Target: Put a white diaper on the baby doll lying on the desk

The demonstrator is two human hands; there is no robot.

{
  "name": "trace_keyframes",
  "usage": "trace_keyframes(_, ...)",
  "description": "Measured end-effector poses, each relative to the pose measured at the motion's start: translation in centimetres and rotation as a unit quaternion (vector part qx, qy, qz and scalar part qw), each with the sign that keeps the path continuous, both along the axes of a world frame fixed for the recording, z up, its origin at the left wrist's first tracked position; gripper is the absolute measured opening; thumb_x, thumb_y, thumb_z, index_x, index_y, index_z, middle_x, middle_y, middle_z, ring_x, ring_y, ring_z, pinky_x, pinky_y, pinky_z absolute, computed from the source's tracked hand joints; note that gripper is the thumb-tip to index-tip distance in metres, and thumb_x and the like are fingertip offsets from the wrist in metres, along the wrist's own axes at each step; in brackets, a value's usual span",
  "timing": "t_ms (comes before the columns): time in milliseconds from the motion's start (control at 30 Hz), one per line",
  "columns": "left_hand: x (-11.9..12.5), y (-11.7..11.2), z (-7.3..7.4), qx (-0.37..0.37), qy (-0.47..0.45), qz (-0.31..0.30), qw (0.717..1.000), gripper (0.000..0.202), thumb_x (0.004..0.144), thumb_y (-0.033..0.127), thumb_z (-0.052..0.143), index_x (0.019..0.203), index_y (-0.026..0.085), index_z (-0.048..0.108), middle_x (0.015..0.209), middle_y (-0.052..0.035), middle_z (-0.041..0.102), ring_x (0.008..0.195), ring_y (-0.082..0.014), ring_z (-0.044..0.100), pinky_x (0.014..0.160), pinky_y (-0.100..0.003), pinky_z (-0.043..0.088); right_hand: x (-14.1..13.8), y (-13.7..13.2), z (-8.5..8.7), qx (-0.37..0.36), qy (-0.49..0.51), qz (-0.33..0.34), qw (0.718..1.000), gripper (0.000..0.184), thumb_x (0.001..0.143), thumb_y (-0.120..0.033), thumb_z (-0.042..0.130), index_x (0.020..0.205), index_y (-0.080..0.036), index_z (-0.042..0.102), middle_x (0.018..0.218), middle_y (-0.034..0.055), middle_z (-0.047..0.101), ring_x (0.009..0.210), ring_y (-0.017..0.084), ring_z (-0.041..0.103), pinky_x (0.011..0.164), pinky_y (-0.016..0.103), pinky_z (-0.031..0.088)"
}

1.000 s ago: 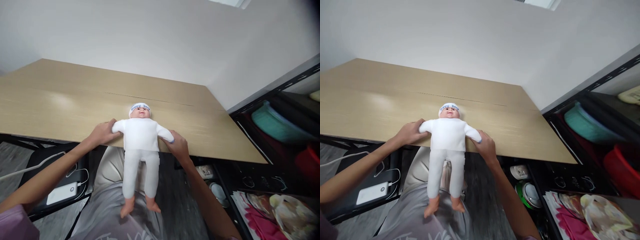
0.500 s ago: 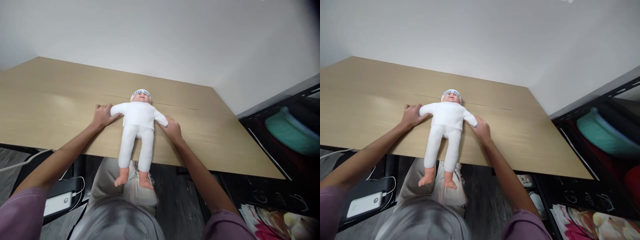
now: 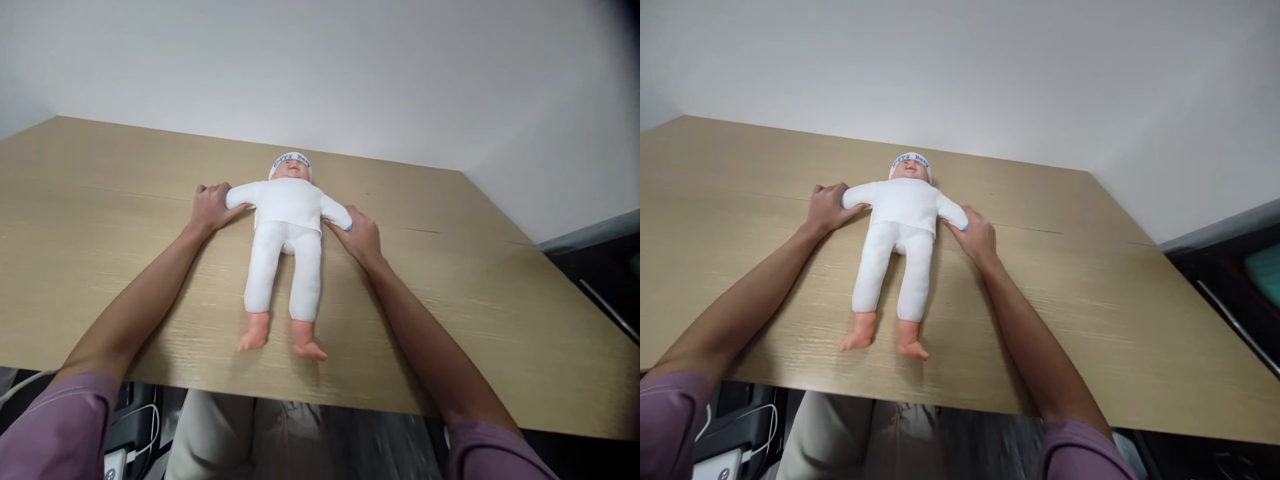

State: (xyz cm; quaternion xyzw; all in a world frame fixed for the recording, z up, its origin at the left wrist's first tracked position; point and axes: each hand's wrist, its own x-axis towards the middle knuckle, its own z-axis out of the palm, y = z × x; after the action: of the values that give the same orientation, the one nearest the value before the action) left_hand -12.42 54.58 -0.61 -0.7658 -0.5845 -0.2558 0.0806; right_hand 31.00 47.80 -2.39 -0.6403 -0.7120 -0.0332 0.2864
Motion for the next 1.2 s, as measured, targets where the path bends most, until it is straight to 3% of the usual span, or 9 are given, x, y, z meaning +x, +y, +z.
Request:
trace_keyframes(133,0.1,3.4,0.1,-0.004,-0.007,0.010,1.000,0.080,0.093,0.098,0.057,0.113,0.021,0.069,0.111,-0.0168,0.081,0.105,-0.0397,0.074,0.108,-0.054,0.043,0.2,4.1,-0.2,0.033,-0.003,0.000,0.999,0.086,0.101,-0.098,0.049,0.132,-0.022,0.075,0.119,0.0183,0.086,0.103,0.041,0.079,0.081,0.043,0.056)
trace_keyframes(233,0.4,4.7,0.2,-0.016,-0.013,0.010,1.000,0.081,0.094,0.097,0.057,0.116,0.020,0.069,0.115,-0.0171,0.079,0.113,-0.0405,0.071,0.113,-0.055,0.040,0.4,6.4,-0.6,0.041,-0.003,-0.011,0.999,0.086,0.098,-0.098,0.054,0.134,-0.022,0.072,0.117,0.0177,0.086,0.102,0.042,0.078,0.082,0.045,0.057)
trace_keyframes(433,-0.7,3.9,-0.2,-0.018,-0.043,-0.007,0.999,0.088,0.092,0.097,0.061,0.135,0.021,0.064,0.141,-0.0201,0.072,0.136,-0.0450,0.060,0.122,-0.058,0.035,2.3,7.1,-1.9,0.064,-0.023,0.027,0.997,0.090,0.101,-0.092,0.055,0.147,-0.017,0.064,0.134,0.0228,0.078,0.118,0.044,0.070,0.101,0.056,0.056)
trace_keyframes(667,-2.1,3.4,-0.5,-0.054,-0.052,-0.009,0.997,0.080,0.092,0.089,0.070,0.136,0.021,0.064,0.142,-0.0203,0.071,0.138,-0.0452,0.056,0.121,-0.057,0.038,3.9,8.1,-3.2,0.032,-0.015,0.042,0.998,0.078,0.108,-0.082,0.053,0.148,-0.017,0.068,0.136,0.0234,0.073,0.126,0.045,0.061,0.112,0.062,0.050)
trace_keyframes(933,-2.5,1.1,-0.4,-0.062,-0.080,-0.011,0.995,0.075,0.095,0.071,0.074,0.148,0.020,0.062,0.149,-0.0209,0.067,0.141,-0.0461,0.055,0.123,-0.059,0.040,3.7,5.5,-3.9,0.056,-0.003,0.012,0.998,0.083,0.105,-0.075,0.062,0.164,-0.017,0.057,0.152,0.0246,0.066,0.139,0.043,0.055,0.121,0.061,0.047)
trace_keyframes(1200,-3.7,-3.7,-1.2,-0.049,-0.121,0.046,0.990,0.076,0.097,0.064,0.072,0.155,0.018,0.053,0.161,-0.0238,0.057,0.154,-0.0474,0.047,0.132,-0.063,0.035,1.7,0.1,-3.6,0.070,0.040,-0.038,0.996,0.070,0.100,-0.052,0.066,0.156,-0.011,0.057,0.155,0.0278,0.065,0.145,0.043,0.053,0.129,0.063,0.042)
